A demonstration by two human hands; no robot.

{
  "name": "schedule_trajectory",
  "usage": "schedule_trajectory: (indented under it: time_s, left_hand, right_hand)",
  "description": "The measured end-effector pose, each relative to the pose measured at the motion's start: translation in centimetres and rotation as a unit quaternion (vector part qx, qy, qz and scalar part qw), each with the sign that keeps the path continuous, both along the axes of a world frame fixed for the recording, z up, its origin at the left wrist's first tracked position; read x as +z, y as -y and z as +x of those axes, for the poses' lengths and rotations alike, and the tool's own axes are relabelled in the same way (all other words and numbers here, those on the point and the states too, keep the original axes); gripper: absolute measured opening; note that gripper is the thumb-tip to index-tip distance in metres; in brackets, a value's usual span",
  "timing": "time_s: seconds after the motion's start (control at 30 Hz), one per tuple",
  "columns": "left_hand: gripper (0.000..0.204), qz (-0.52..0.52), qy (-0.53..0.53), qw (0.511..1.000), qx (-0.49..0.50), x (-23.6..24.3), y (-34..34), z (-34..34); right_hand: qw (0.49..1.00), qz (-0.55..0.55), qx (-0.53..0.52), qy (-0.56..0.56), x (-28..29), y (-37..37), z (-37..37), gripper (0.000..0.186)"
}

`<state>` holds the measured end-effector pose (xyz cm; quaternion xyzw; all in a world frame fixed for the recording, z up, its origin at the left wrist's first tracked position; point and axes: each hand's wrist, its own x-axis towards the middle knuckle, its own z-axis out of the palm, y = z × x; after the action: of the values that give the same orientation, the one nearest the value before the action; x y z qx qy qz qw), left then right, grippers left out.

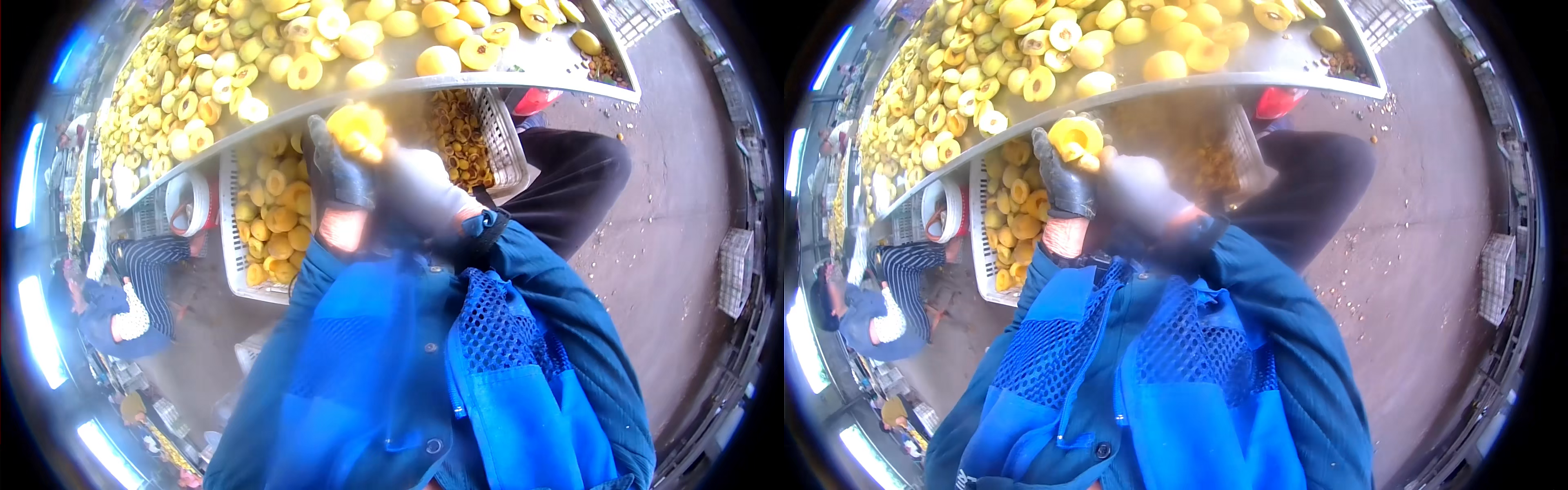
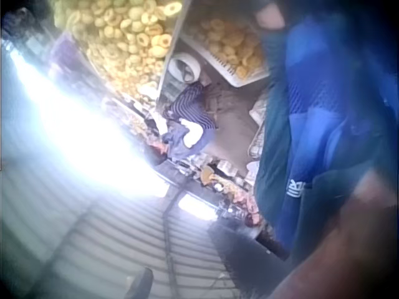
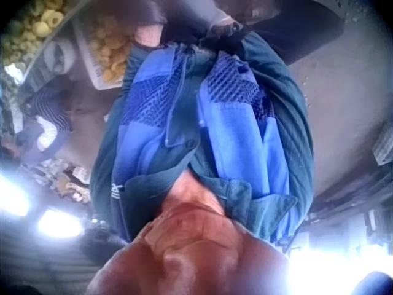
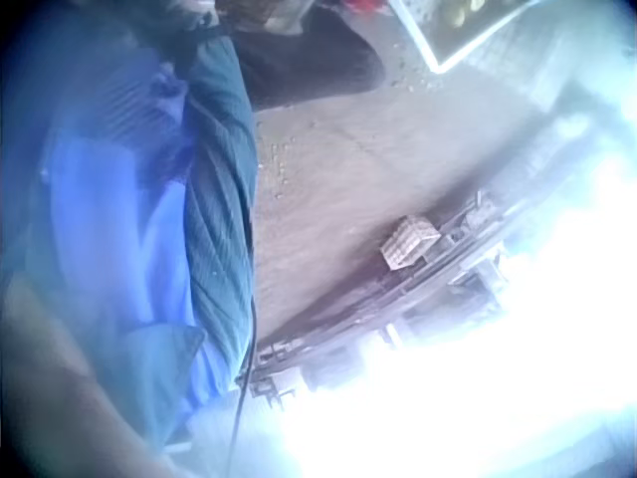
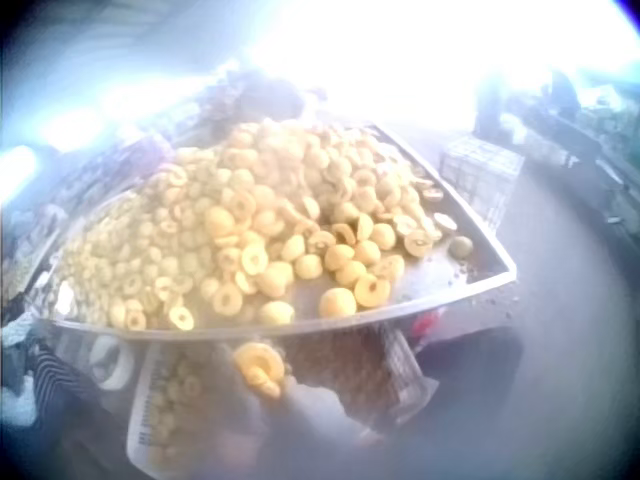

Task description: The person removes pits from apricots using a tool, placing the pitted fruit into a white crate and the pits into a separate container. They repeatedly reach for whole apricots from a metal tray and pit them one by one.

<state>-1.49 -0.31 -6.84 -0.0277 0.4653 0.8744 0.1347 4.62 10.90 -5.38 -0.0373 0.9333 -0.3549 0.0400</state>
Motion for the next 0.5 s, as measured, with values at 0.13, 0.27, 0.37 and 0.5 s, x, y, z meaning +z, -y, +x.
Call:
schedule_trajectory:
  time_s: [0.13,0.27,0.37,0.5]
  left_hand:
    - [0.067,0.13,0.08,0.988,-0.017,-1.2,0.7,-0.6]
    - [0.066,0.09,0.137,0.984,0.064,0.4,1.5,0.2]
    - [0.063,0.125,0.139,0.982,0.021,1.6,2.6,0.3]
    - [0.071,0.075,0.113,0.987,0.083,1.3,7.7,0.6]
  right_hand:
    - [0.997,0.002,0.025,-0.071,0.0,-0.6,1.2,0.037]
    - [0.986,0.059,0.024,-0.154,-4.1,-3.0,1.6,0.025]
    - [0.99,0.005,-0.016,-0.143,-10.7,-7.8,2.2,0.019]
    - [0.921,-0.24,-0.049,0.303,-2.1,-10.4,0.8,0.022]
